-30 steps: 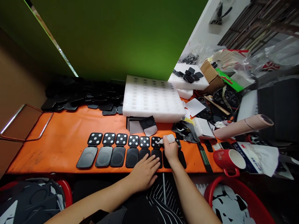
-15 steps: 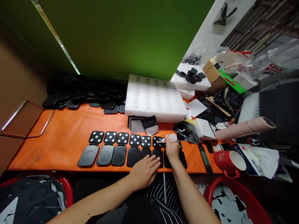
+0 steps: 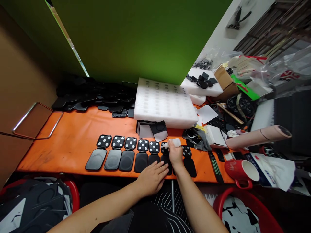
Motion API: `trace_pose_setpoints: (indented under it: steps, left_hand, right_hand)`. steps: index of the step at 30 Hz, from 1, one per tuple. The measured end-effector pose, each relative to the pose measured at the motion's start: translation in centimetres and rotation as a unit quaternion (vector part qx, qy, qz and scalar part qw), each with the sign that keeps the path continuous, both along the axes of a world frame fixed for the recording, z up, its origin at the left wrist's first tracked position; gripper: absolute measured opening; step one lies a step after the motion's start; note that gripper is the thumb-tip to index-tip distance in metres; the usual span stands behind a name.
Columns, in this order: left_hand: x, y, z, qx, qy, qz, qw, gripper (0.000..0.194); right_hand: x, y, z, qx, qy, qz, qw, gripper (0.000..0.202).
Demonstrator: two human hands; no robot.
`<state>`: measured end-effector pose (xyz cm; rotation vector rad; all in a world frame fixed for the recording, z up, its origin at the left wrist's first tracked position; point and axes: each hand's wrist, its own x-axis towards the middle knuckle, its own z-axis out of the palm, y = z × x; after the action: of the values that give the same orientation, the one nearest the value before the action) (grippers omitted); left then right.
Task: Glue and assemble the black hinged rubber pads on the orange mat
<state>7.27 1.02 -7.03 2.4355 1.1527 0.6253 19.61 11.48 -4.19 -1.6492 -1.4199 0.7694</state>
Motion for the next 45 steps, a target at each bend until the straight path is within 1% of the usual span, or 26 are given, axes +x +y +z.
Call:
trace_pose_setpoints:
  steps: [3,5,8,11,14,17,20,22,25,28,30,32,35,39,42,45]
  left_hand:
    - [0.0,0.1,-0.1,-0.001,-0.006,-0.001,1.0,0.042]
    - [0.0,0.1,0.0,-0.002,-0.006,-0.005,1.0,0.041]
    - [0.0,0.1,0.1,-0.001,-0.005,-0.005,1.0,0.041]
    - [0.0,0.1,0.1,-0.001,-0.005,-0.001,1.0,0.041]
    - [-0.1,0.1,0.2,-0.007,-0.003,-0.006,1.0,0.041]
    - [-0.2,0.2,0.3,-0.018,0.0,-0.017,1.0,0.041]
    - [-0.3,0.3,0.6,-0.039,-0.001,-0.025,0.999,0.044]
    - [-0.3,0.4,0.9,-0.059,-0.004,-0.026,0.998,0.048]
    - [-0.4,0.4,1.8,-0.079,-0.011,-0.022,0.997,0.053]
    - [-1.4,0.3,2.8,-0.075,-0.022,-0.018,0.997,0.045]
    - [-2.5,0.1,3.3,-0.07,-0.031,-0.004,0.997,0.035]
    - [-3.8,0.0,3.5,-0.073,-0.035,0.018,0.997,0.029]
    - [-5.4,-0.1,3.0,-0.086,-0.037,0.034,0.995,0.027]
    - [-5.9,-0.1,1.7,-0.07,-0.067,0.056,0.994,0.026]
    - [-5.8,-0.2,1.1,-0.055,-0.082,0.072,0.993,0.025]
    - [-5.9,-0.1,1.1,-0.054,-0.087,0.065,0.993,0.024]
  right_hand:
    - [-1.5,-0.7,-0.1,0.001,-0.01,0.046,0.999,0.041]
    - [-2.1,-0.9,-0.2,0.005,-0.044,0.055,0.997,0.041]
    - [-2.0,-0.7,-0.3,0.014,-0.086,0.063,0.994,0.04]
    - [-1.9,-0.4,-0.3,0.01,-0.082,0.054,0.995,0.041]
    - [-2.5,-0.1,-0.2,0.005,-0.062,0.042,0.997,0.043]
    - [-3.4,0.1,-0.1,0.008,-0.087,0.03,0.996,0.043]
    - [-3.6,0.3,0.0,0.005,-0.102,0.024,0.994,0.041]
    - [-3.5,0.4,0.1,-0.002,-0.082,0.015,0.997,0.041]
    - [-3.6,0.3,0.5,-0.034,-0.012,0.003,0.999,0.044]
    - [-4.6,-0.1,0.8,-0.053,0.032,0.026,0.998,0.046]
    - [-5.7,-0.4,0.8,-0.04,0.029,0.055,0.997,0.046]
    - [-6.7,-0.6,0.7,-0.02,0.007,0.079,0.997,0.044]
    - [-7.6,-0.8,0.5,0.003,-0.05,0.104,0.993,0.042]
    - [-7.6,-0.8,0.4,0.013,-0.115,0.1,0.988,0.042]
    - [-7.8,-0.6,0.5,0.004,-0.099,0.089,0.991,0.043]
    - [-8.4,-0.3,0.4,0.005,-0.06,0.073,0.996,0.043]
